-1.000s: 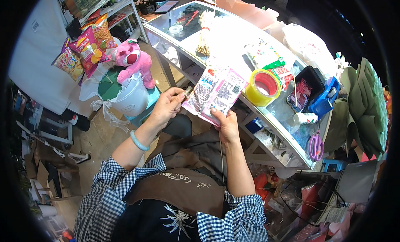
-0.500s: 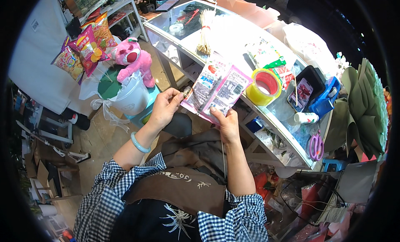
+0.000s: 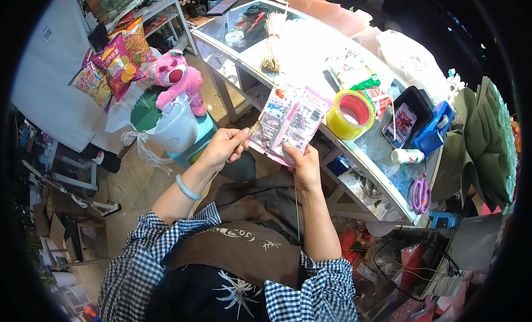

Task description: The person attaches snack packets to wooden skewers using yellow tape and scissors. They secure each packet to a skewer, trim excess tape, and place the finished skewers into a green foam base. The process is repeated for multiple snack packets.

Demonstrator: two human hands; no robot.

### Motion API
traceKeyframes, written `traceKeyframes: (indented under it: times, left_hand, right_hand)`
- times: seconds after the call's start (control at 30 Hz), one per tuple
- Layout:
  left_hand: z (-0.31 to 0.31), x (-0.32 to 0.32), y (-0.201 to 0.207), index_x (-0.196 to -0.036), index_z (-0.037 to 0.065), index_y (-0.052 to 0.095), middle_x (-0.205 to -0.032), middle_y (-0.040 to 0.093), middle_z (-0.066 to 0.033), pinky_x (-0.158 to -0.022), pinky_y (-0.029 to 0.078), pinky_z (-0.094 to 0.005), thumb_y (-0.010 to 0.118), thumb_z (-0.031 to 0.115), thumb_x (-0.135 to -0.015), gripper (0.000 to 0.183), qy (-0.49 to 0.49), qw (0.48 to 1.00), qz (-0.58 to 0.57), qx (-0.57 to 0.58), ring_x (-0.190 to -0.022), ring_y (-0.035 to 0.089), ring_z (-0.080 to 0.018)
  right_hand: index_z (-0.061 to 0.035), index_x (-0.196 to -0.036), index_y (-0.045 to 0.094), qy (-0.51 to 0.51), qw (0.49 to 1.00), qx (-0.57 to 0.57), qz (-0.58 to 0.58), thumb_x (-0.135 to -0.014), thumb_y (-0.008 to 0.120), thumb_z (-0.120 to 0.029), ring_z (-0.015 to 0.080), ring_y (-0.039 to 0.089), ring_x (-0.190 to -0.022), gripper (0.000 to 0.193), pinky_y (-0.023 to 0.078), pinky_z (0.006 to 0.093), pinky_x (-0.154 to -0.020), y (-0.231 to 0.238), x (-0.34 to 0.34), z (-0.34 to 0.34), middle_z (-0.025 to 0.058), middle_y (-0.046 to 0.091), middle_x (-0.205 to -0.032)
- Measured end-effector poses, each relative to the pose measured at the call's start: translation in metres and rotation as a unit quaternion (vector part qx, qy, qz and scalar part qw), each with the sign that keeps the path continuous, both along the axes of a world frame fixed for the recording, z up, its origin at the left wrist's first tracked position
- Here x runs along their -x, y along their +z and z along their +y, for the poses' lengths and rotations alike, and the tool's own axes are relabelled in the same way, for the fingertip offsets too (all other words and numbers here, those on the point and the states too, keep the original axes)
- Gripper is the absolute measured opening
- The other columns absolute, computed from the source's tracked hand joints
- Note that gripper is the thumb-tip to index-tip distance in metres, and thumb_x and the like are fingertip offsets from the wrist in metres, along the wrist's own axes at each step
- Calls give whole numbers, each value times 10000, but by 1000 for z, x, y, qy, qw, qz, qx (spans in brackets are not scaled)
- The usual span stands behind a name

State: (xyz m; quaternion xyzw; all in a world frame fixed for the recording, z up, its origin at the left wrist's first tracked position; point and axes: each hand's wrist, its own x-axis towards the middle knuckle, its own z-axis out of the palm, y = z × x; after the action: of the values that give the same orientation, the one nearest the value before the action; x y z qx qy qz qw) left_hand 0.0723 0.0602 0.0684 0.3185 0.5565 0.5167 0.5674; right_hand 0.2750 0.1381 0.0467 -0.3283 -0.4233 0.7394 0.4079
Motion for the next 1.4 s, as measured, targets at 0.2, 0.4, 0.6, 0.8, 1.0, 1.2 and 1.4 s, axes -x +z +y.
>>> traceKeyframes:
  times: [0.2, 0.4, 0.6, 0.8, 1.0, 1.2, 1.4]
  left_hand:
    - [2, -10, -4, -1039, -26, 540, -900, 618, -83, -591, 510, -217, 545, 255, -956, 293, 47, 998, 2, -30, -694, 623, -117]
    - [9, -9, 14, -1325, -48, 427, -1185, 588, -91, -870, 467, -239, 419, 127, -954, 411, -53, 963, -194, -178, -1034, 577, -128]
    - [13, -8, 31, -1228, -61, 538, -1100, 635, -80, -869, 462, -249, 487, 249, -978, 402, -84, 973, -126, -174, -955, 593, -99]
    - [17, -10, 34, -1054, -72, 643, -946, 674, -43, -810, 465, -232, 572, 121, -936, 237, -46, 979, 8, -196, -858, 574, -57]
    - [18, -12, 36, -1079, -49, 628, -968, 661, -36, -829, 457, -231, 573, 119, -934, 229, -43, 977, -38, -207, -886, 570, -59]
    - [17, 3, 58, -1455, -10, 162, -1405, 400, -95, -1049, 383, -320, 772, 290, -772, 963, -226, 921, -216, -234, -1270, 439, -187]
    - [19, 4, 78, -1428, 12, 251, -1358, 456, -87, -1037, 393, -330, 768, 332, -776, 891, -203, 940, -180, -207, -1227, 482, -190]
  right_hand:
    - [-8, -1092, 608, 11, 999, 7, 50, -823, 697, -165, 35, 544, -601, 323, 365, 177, -464, -3, 0, 2, 17, 666, -885]
    - [6, -1102, 597, 27, 997, 12, 67, -824, 696, -156, 53, 577, -645, 336, 398, 181, -489, 2, 0, 3, 37, 668, -921]
    - [15, -1117, 587, 30, 997, 2, 67, -812, 708, -135, 73, 596, -726, 361, 442, 201, -565, 16, -2, 2, 49, 661, -963]
    - [14, -1119, 585, 65, 995, -8, 69, -809, 710, -142, 74, 596, -737, 369, 442, 200, -574, 24, -5, 4, 49, 659, -967]
    - [36, -1157, 558, 103, 984, -6, 146, -815, 687, -108, 142, 627, -899, 393, 500, 286, -814, 35, -2, 16, 87, 648, -1055]
    - [26, -1181, 544, 124, 986, -66, 91, -814, 674, -76, 136, 608, -945, 403, 474, 292, -867, 54, -9, 33, 73, 636, -1080]
    - [19, -1143, 570, 197, 973, -114, 39, -817, 695, -91, 112, 605, -917, 366, 478, 265, -818, 83, -7, 39, 56, 643, -1035]
